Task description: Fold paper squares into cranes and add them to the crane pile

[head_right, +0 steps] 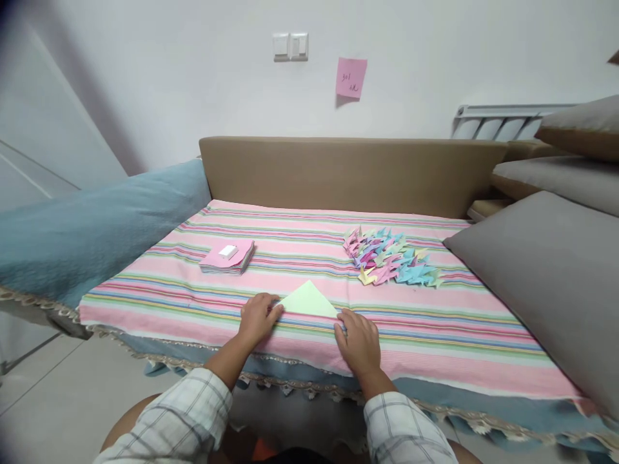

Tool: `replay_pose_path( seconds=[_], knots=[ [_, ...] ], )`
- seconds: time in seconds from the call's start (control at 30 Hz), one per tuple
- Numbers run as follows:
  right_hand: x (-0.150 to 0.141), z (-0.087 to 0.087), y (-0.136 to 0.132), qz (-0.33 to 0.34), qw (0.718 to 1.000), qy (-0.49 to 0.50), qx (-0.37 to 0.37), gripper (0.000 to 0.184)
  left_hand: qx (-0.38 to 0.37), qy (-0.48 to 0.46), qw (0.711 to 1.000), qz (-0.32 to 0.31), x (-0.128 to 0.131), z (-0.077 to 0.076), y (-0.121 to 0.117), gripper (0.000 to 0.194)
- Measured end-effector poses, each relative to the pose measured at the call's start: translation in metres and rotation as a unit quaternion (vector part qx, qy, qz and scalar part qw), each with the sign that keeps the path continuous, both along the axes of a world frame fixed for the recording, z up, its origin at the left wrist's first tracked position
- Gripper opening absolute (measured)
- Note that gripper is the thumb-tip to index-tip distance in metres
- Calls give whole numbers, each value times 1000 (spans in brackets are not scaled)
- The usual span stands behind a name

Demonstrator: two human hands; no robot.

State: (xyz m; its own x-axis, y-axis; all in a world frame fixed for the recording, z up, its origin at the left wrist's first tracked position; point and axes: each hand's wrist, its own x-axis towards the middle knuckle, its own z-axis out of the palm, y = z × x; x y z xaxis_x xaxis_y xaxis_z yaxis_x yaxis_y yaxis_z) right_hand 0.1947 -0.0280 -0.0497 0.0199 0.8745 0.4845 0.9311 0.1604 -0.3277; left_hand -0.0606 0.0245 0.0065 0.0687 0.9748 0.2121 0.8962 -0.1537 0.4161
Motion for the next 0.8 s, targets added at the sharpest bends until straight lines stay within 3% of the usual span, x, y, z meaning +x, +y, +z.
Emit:
replay_pose_path(
  seconds=[0.2, 0.5, 0.8],
  knots=[
    [1, 0, 4, -10, 1000, 12, -13, 39, -18, -31, 999, 30, 13, -2, 7, 30],
    [2, 1, 4, 7, 1000, 25, 8, 31, -22, -124, 992, 14, 5, -6, 8, 11],
    [3, 5, 0, 44, 998, 38, -3, 23, -15, -92, 995, -23, 0, -15, 7, 28]
  ],
)
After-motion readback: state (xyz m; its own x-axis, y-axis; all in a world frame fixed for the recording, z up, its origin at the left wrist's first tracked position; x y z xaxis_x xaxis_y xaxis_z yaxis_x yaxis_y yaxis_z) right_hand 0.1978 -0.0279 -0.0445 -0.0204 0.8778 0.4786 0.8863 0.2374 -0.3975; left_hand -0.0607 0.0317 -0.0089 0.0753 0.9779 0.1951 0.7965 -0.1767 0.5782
